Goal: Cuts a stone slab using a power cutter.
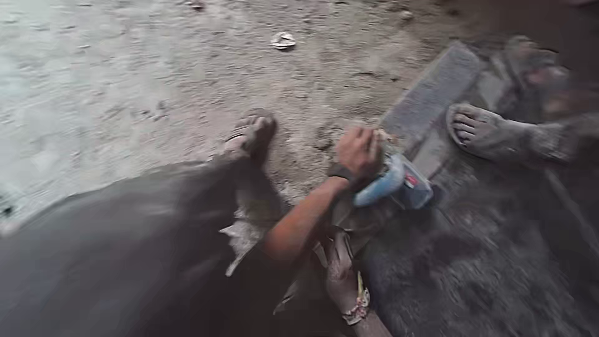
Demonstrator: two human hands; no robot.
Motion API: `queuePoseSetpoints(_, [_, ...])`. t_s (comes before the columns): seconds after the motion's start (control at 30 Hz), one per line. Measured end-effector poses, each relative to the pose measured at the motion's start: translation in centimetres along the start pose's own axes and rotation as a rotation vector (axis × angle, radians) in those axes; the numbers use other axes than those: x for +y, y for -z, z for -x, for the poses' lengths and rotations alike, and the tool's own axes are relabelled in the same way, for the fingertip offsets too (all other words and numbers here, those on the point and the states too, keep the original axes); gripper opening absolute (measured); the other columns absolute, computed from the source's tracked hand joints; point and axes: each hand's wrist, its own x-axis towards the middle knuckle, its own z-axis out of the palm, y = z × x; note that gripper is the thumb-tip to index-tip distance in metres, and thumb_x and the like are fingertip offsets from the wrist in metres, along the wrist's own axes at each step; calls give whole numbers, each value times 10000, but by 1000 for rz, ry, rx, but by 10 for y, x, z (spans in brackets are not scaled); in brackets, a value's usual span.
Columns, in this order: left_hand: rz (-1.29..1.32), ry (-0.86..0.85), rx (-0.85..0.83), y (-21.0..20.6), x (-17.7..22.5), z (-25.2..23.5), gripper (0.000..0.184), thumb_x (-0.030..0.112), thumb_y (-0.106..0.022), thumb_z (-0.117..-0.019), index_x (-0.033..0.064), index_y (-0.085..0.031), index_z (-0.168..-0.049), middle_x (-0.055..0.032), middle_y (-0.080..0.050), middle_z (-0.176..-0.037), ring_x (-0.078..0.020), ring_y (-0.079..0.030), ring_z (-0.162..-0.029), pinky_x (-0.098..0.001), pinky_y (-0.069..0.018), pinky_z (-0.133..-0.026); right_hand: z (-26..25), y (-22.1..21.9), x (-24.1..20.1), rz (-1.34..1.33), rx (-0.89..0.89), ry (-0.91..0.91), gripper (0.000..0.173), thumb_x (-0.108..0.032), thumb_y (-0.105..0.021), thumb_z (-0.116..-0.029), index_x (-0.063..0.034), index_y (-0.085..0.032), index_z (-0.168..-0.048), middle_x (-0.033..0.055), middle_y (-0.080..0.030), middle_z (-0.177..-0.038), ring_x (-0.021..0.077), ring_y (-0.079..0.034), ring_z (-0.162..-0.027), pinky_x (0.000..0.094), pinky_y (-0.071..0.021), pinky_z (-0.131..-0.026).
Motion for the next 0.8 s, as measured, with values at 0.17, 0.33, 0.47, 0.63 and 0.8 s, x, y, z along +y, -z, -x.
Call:
queuePoseSetpoints(0.17, [-20, -76, 224, -17, -15, -9, 475, 344, -371, -1059, 53, -652, -809, -145, -649, -854, -313, -674, -855, -483, -542, -705, 30, -4, 66, 35, 648, -235, 203, -235, -677, -937, -40, -707, -980, 69, -703, -1023, 85, -672, -1063, 209, -554, -947])
queuePoseSetpoints(0.33, [11, -37, 200, -19, -9, -7, 509, 369, -345, -1074, 33, -651, -844, -160, -650, -905, -316, -667, -907, -492, -542, -769, 39, 13, 114, 151, 884, -560, 273, -166, -669, -914, 91, -688, -1003, 197, -701, -1019, 211, -673, -1034, 291, -519, -972])
queuePoseSetpoints(0.47, [-11, -21, 178, -22, -11, -9, 506, 395, -336, -1081, 62, -637, -849, -137, -642, -899, -291, -662, -892, -482, -544, -738, 46, 38, 153, 304, 951, -670, 294, -190, -691, -938, 81, -676, -1051, 242, -672, -1117, 337, -635, -1117, 417, -501, -1021])
queuePoseSetpoints(0.63, [-11, -28, 203, -24, -10, -13, 480, 380, -355, -1074, 82, -612, -800, -113, -625, -855, -275, -653, -861, -463, -529, -709, 38, 79, 201, 450, 991, -790, 369, -211, -687, -970, 96, -647, -1173, 316, -608, -1276, 450, -538, -1280, 473, -410, -1121])
queuePoseSetpoints(0.8, [13, -45, 235, -25, -8, -20, 477, 349, -377, -1058, 67, -609, -751, -123, -623, -818, -291, -652, -840, -462, -515, -695, 15, 81, 230, 519, 992, -972, 554, -399, -602, -1012, 70, -582, -1306, 335, -455, -1477, 475, -383, -1432, 524, -274, -1199])
